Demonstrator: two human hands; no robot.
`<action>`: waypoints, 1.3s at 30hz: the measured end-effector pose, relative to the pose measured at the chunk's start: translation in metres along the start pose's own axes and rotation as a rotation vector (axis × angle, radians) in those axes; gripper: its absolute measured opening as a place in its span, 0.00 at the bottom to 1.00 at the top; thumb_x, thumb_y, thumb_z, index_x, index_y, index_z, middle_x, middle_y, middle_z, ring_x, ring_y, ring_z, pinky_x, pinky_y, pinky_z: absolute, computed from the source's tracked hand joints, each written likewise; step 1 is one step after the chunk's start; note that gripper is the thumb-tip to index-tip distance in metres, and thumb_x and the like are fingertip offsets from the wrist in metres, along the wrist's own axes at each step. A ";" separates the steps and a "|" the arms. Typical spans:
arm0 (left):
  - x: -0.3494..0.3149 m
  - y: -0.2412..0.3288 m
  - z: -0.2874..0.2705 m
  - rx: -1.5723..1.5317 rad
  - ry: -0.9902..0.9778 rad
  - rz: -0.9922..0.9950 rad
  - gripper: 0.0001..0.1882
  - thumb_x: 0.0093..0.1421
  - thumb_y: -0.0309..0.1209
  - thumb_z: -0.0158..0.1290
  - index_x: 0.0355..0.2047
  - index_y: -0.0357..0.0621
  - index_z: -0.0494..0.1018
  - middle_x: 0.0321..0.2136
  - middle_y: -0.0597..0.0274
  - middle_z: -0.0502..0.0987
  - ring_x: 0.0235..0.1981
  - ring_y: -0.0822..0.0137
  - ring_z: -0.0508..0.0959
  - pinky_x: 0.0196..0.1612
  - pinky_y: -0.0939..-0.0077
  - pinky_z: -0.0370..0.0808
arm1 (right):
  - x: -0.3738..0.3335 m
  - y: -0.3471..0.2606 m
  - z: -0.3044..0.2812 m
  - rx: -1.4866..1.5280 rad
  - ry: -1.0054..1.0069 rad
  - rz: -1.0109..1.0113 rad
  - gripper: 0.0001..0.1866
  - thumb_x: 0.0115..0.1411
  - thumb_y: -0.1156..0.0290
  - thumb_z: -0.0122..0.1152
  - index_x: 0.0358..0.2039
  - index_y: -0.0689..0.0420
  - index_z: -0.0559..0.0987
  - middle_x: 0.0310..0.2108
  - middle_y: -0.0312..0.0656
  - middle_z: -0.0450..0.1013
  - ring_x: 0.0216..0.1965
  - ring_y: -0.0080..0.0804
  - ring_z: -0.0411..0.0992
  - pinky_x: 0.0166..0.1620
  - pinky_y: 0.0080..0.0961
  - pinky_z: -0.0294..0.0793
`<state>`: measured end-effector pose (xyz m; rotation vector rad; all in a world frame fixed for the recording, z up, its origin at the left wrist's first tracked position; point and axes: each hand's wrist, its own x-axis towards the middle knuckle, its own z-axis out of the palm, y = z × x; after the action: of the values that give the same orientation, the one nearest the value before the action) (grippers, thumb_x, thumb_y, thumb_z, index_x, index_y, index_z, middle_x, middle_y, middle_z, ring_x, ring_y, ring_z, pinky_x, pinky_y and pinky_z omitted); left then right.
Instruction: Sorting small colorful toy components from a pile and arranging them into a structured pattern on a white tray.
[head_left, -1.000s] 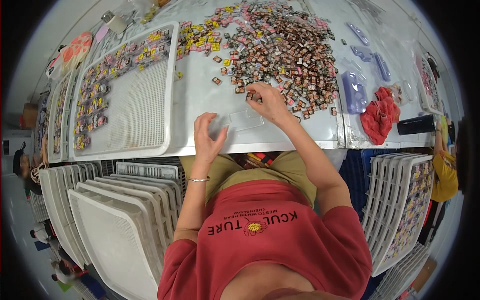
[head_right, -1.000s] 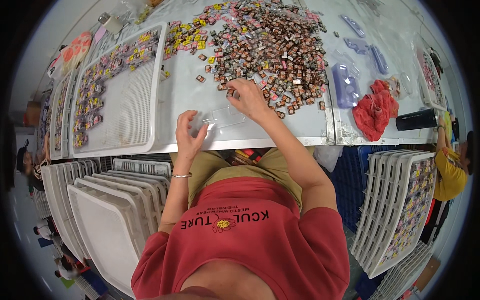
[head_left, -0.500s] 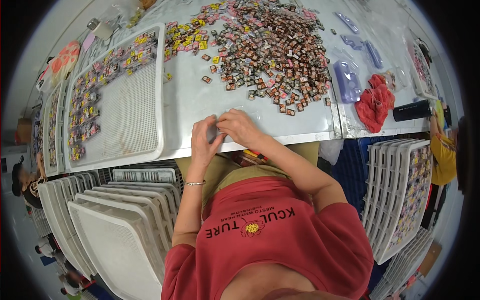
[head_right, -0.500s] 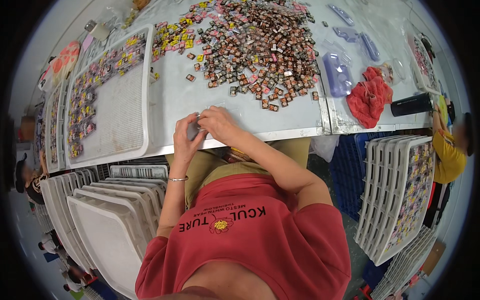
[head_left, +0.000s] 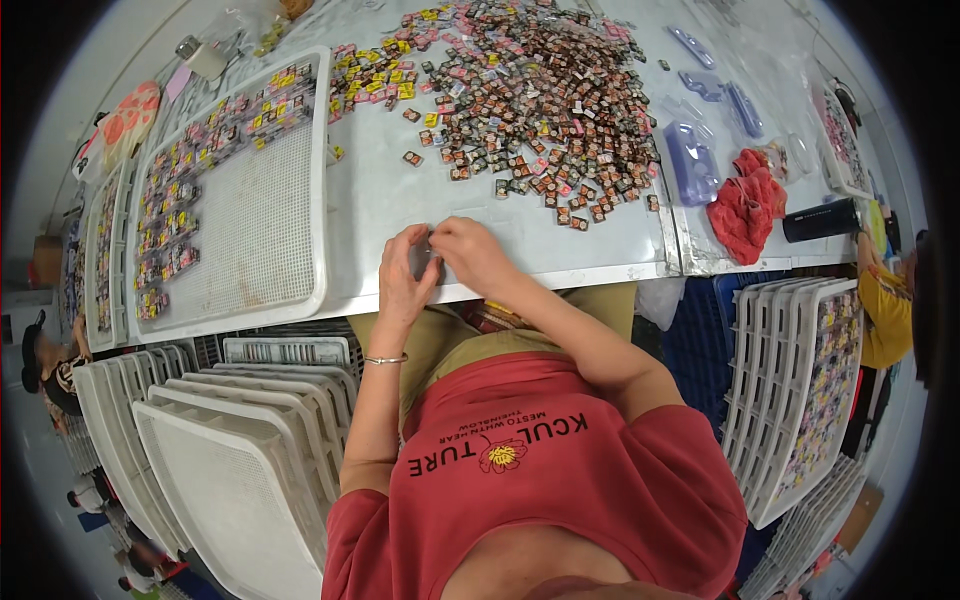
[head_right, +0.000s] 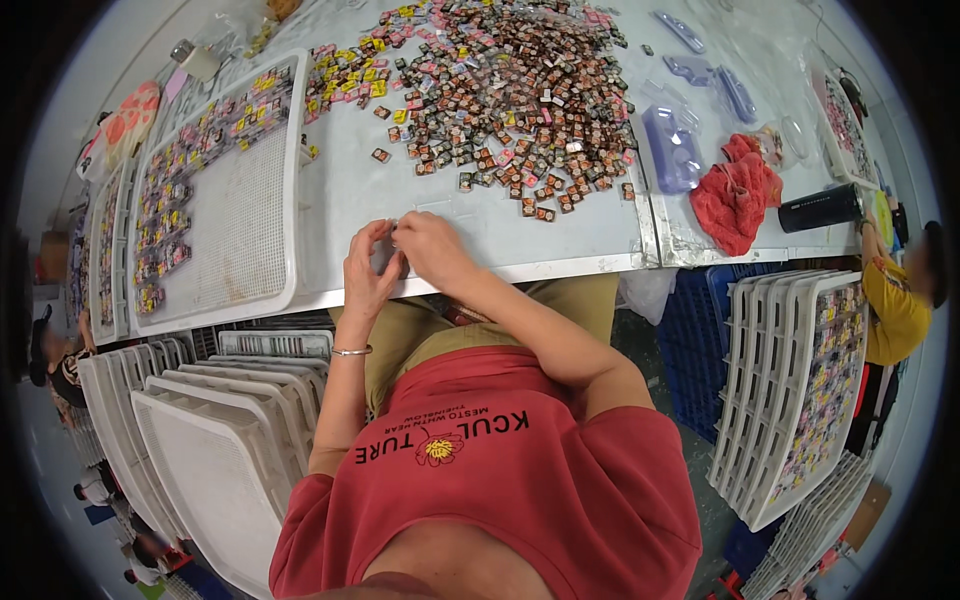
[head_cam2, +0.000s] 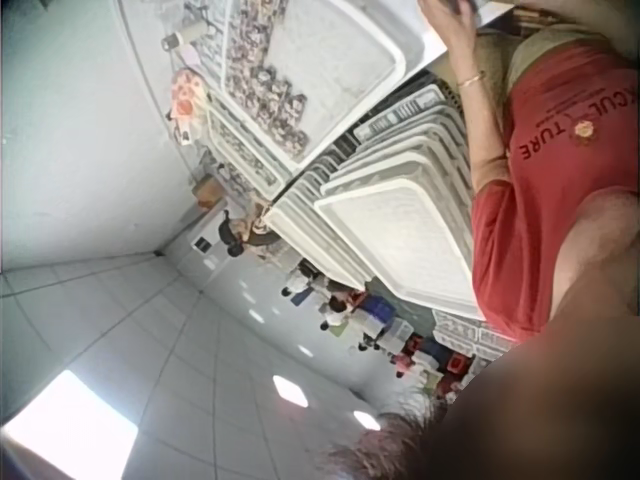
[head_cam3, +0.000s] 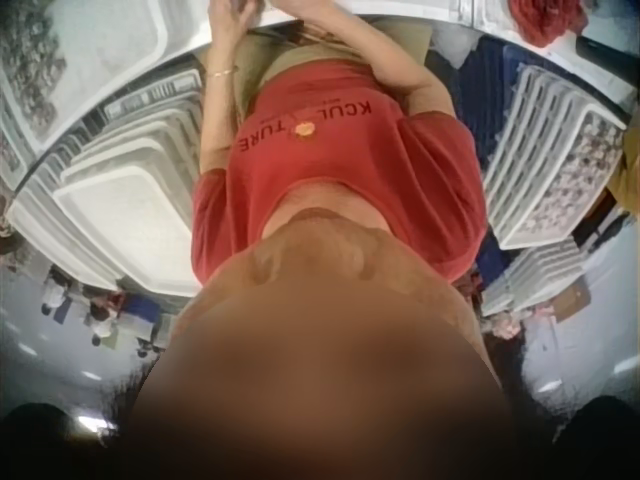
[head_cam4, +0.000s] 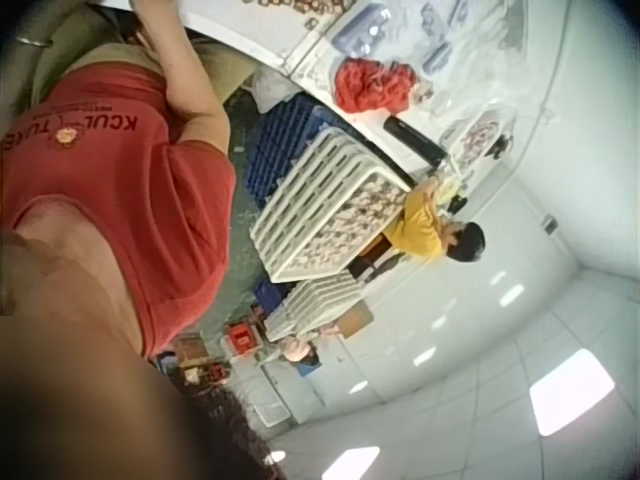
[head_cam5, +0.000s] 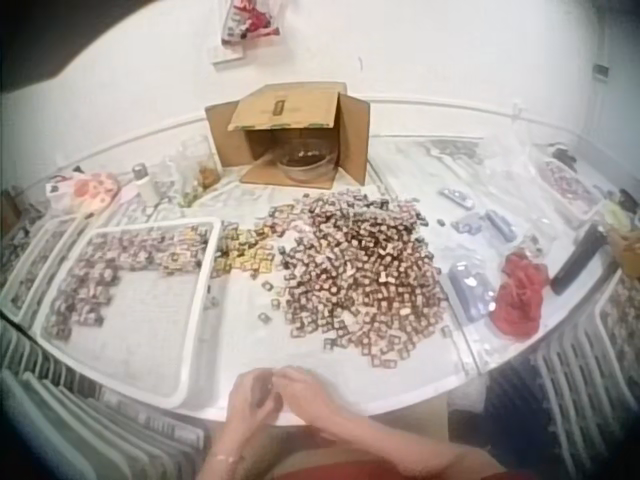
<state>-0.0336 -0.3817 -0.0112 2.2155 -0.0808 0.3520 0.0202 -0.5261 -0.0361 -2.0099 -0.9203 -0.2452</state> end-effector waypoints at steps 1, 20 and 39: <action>-0.002 -0.001 -0.001 0.006 -0.001 -0.004 0.26 0.46 0.22 0.58 0.48 0.38 0.67 0.42 0.50 0.73 0.44 0.53 0.73 0.49 0.65 0.70 | 0.007 0.001 -0.010 0.007 -0.007 -0.003 0.07 0.48 0.80 0.57 0.31 0.61 0.77 0.34 0.44 0.72 0.34 0.41 0.71 0.38 0.31 0.71; -0.004 0.005 0.005 0.233 0.050 0.201 0.14 0.46 0.26 0.60 0.36 0.41 0.75 0.45 0.55 0.71 0.46 0.54 0.69 0.49 0.64 0.65 | 0.028 0.026 -0.037 0.128 -0.144 0.044 0.08 0.47 0.79 0.64 0.30 0.63 0.78 0.35 0.43 0.68 0.36 0.41 0.70 0.38 0.31 0.72; -0.003 0.002 0.009 0.167 0.075 0.164 0.14 0.46 0.25 0.60 0.36 0.39 0.74 0.43 0.55 0.73 0.44 0.55 0.72 0.48 0.64 0.66 | 0.020 0.013 -0.021 0.096 -0.055 0.053 0.05 0.47 0.78 0.61 0.27 0.59 0.76 0.26 0.41 0.71 0.29 0.40 0.72 0.32 0.33 0.71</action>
<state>-0.0345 -0.3899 -0.0158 2.3646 -0.1996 0.5488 0.0465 -0.5364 -0.0223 -1.9579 -0.8949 -0.1147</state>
